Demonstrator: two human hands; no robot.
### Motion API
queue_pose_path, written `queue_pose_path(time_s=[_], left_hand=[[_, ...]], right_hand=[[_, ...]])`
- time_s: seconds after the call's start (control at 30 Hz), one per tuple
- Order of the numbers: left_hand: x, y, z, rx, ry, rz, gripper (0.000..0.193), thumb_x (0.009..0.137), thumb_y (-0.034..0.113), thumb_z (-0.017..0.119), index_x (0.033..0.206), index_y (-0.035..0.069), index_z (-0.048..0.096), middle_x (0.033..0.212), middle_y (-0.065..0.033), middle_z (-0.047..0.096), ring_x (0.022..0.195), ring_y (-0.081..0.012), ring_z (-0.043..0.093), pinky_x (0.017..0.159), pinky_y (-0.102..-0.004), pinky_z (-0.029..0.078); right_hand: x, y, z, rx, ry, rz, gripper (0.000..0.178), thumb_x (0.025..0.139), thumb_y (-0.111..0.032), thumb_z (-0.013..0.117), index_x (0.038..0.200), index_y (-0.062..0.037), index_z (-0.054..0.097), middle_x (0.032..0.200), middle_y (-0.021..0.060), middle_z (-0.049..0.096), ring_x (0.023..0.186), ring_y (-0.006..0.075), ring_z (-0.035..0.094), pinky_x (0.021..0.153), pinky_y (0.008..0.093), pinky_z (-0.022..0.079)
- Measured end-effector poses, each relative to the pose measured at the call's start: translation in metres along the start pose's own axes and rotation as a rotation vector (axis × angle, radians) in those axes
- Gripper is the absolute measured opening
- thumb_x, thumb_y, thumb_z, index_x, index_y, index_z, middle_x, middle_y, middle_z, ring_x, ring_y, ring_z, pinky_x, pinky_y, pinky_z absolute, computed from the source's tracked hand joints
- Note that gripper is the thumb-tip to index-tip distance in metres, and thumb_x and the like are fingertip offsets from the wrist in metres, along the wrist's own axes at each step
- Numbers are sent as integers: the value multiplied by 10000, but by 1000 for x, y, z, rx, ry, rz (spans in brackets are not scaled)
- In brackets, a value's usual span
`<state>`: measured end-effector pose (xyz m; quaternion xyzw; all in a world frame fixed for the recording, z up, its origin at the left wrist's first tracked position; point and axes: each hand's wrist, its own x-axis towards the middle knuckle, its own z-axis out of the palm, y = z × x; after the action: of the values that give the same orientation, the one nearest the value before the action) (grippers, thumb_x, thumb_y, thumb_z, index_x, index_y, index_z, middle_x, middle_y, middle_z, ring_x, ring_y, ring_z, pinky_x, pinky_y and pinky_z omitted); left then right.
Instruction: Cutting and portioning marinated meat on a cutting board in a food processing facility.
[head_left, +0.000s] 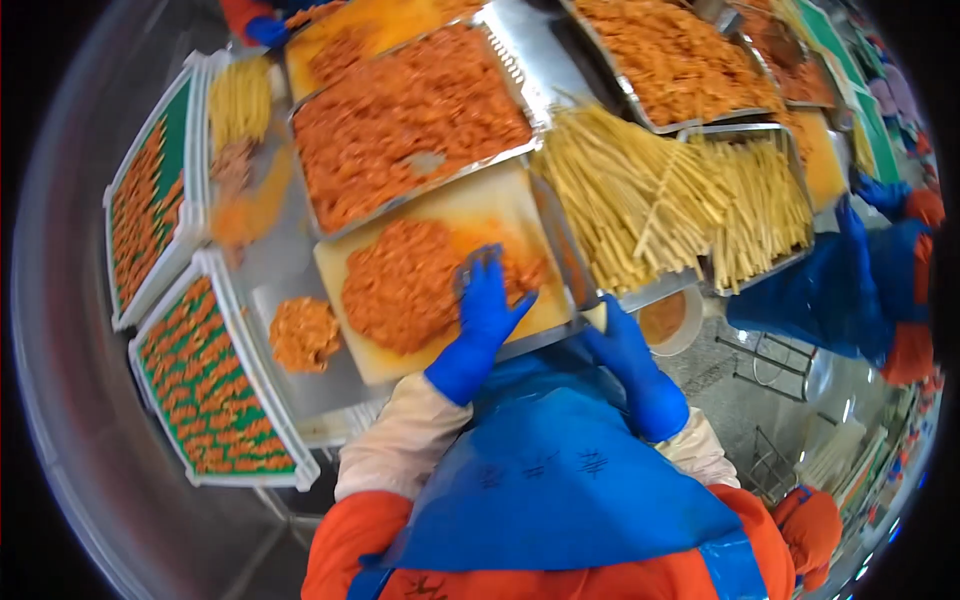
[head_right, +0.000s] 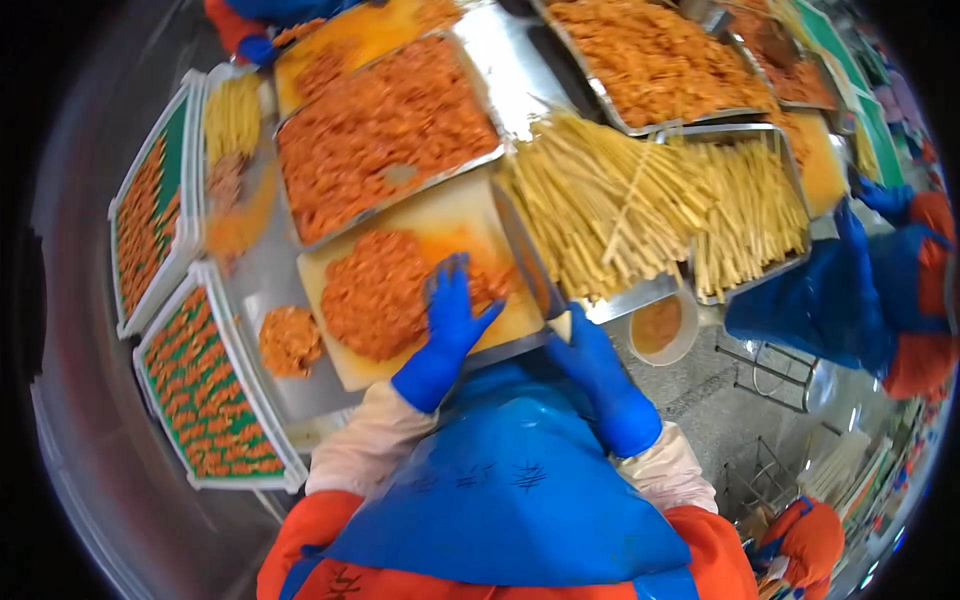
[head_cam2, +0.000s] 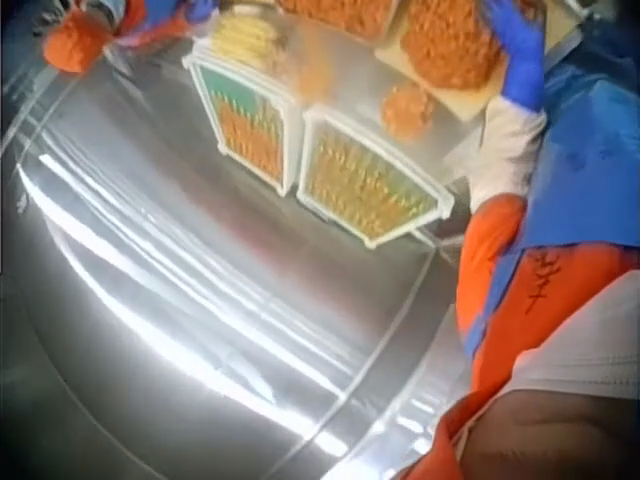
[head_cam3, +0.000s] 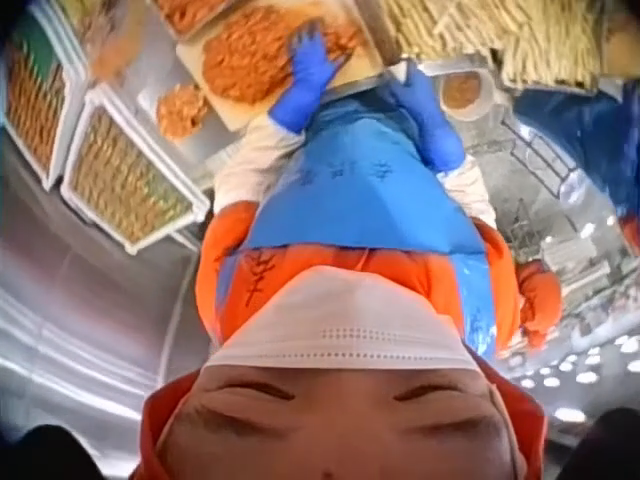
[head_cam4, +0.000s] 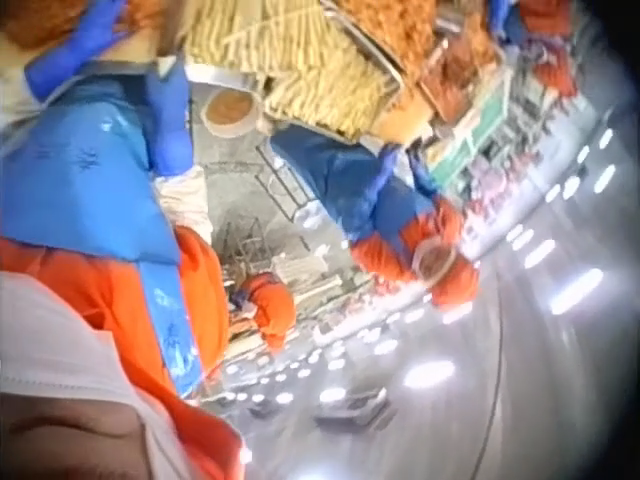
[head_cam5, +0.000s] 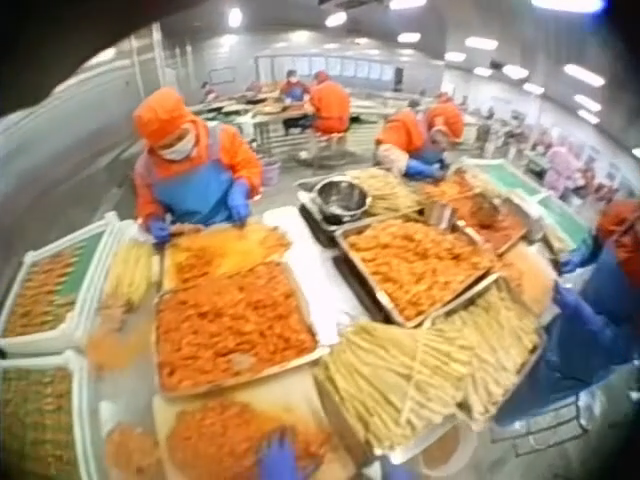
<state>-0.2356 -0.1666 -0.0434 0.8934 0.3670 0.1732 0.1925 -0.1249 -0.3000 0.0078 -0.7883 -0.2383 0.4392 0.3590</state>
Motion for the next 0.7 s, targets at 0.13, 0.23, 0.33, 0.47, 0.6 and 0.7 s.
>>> queue_pose_path(time_s=[0.13,0.23,0.33,0.47,0.6,0.7], left_hand=[[-6,-8,10,-73,-253,-50,407,607,274,513,965,116,402,938,-128,390,866,-277,369,763,-394,259],[-12,-17,8,-147,-266,-35,396,601,243,524,949,100,402,877,-130,412,820,-272,393,735,-383,285],[-15,-17,4,-237,-118,-39,396,592,218,538,938,83,404,850,-120,419,807,-268,397,712,-370,300],[-11,-9,-2,-182,120,-11,389,585,225,549,914,67,414,842,-108,420,810,-265,393,705,-366,299],[-12,-3,3,-44,-100,28,397,580,253,547,905,66,415,834,-111,423,806,-267,393,710,-369,293],[-12,-4,13,-54,-179,29,382,577,270,542,879,68,423,830,-113,426,797,-269,394,695,-373,299]], right_hand=[[-2,2,3,6,-47,58,358,623,-189,493,917,-25,372,743,196,479,714,296,490,583,326,370],[-6,6,6,-75,-64,40,349,630,-209,499,903,-33,372,739,199,477,708,312,484,579,334,369],[-9,17,11,-240,-33,-69,324,644,-203,493,893,-41,363,680,187,476,631,303,487,521,337,370],[-11,8,16,-386,-62,-113,295,657,-194,470,882,-47,348,634,199,475,619,357,465,512,387,361],[-8,7,25,-500,-74,-94,258,665,-169,453,852,-41,333,649,196,478,602,348,469,499,393,361],[-2,13,34,-524,-55,-63,216,668,-143,435,818,-37,321,644,204,476,589,355,464,480,396,360]])
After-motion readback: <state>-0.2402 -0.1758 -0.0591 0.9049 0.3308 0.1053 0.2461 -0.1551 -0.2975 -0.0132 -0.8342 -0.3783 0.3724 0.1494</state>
